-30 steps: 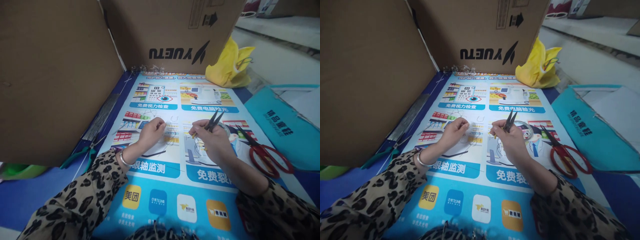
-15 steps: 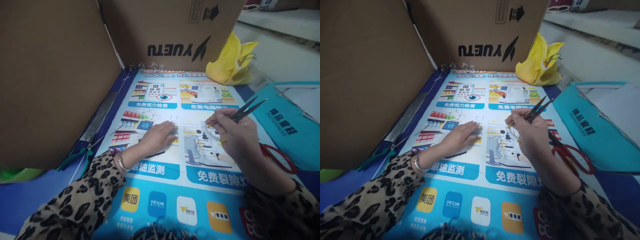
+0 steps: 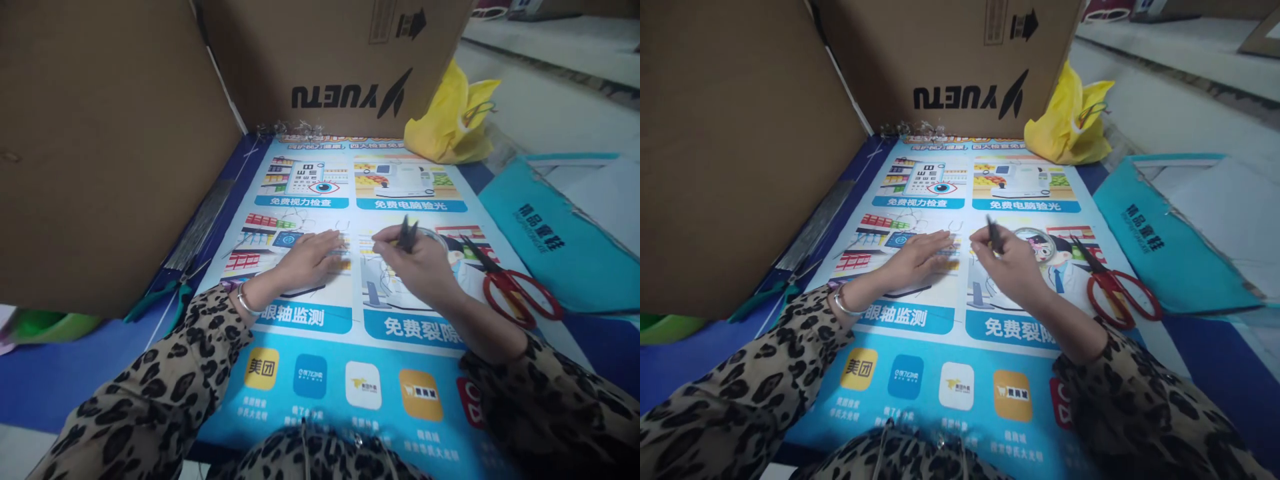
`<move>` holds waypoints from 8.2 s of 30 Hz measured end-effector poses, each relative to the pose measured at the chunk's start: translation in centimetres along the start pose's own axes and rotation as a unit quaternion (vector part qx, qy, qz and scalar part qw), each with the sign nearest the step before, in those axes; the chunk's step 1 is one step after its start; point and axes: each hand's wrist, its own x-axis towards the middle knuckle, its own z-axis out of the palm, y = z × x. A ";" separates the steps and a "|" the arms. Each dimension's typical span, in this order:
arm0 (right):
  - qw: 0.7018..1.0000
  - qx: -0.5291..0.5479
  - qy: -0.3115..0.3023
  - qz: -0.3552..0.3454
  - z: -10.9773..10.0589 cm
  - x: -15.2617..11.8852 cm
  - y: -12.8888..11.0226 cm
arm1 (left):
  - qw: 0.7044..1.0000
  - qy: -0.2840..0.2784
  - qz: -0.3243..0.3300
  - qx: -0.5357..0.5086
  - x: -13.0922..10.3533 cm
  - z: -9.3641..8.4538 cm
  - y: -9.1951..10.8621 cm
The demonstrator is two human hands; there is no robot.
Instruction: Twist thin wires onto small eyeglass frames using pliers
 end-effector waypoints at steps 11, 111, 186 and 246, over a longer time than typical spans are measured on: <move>0.784 -0.315 -0.224 -0.486 2.2 -2.7 0.2 | 0.995 -0.003 -0.063 0.078 -1.3 -3.5 1.6; 0.858 -0.304 -0.144 -0.387 3.5 -3.8 1.5 | 0.979 -0.101 0.040 0.172 -4.0 -2.7 4.7; 0.829 -0.263 -0.132 -0.476 3.2 -3.9 0.7 | 0.974 -0.202 -0.012 -0.100 -4.3 -5.3 3.6; 0.847 -0.243 -0.188 -0.435 3.6 -3.8 2.5 | 0.929 -0.128 -0.315 0.145 -7.5 -13.4 -10.3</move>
